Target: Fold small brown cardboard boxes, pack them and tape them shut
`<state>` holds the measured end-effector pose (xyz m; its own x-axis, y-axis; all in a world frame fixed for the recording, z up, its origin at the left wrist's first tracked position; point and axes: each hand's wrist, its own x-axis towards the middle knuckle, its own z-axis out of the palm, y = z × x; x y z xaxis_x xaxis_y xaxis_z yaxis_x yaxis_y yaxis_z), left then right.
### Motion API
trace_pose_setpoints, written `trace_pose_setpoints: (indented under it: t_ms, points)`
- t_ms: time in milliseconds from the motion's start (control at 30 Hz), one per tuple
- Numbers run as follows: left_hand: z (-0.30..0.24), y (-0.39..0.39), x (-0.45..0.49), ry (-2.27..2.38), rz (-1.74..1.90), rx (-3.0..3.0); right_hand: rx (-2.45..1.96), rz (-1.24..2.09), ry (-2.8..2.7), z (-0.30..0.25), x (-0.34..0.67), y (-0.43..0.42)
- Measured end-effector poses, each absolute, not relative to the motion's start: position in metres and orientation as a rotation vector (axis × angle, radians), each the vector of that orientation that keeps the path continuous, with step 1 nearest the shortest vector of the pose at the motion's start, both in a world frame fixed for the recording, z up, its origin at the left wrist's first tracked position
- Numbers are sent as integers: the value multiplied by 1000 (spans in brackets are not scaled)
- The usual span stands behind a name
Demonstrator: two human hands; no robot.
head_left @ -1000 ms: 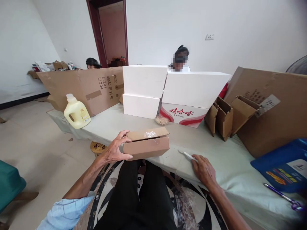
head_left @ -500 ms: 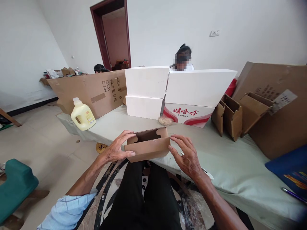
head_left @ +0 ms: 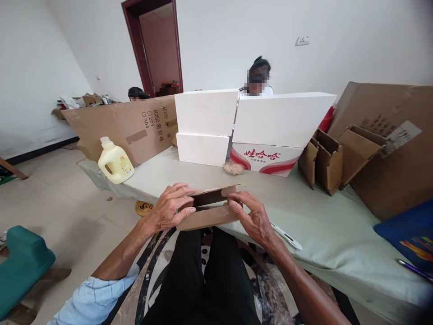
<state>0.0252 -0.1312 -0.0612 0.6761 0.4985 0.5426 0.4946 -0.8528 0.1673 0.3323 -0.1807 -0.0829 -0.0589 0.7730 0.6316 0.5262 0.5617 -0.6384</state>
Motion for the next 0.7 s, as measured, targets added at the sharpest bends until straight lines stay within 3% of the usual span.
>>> trace_pose_setpoints:
  t_ms: [100, 433, 700]
  points:
    - [-60, -141, 34, 767, 871, 3010, -1204, 455, -1505, -79, 324, -187]
    - [-71, -151, 45, 670, 836, 2960, -1294, 507, -1238, -92, 301, -203]
    - [-55, -145, 47, 1007, 870, 2727, -1156, 517, -1539, -83, 311, -198]
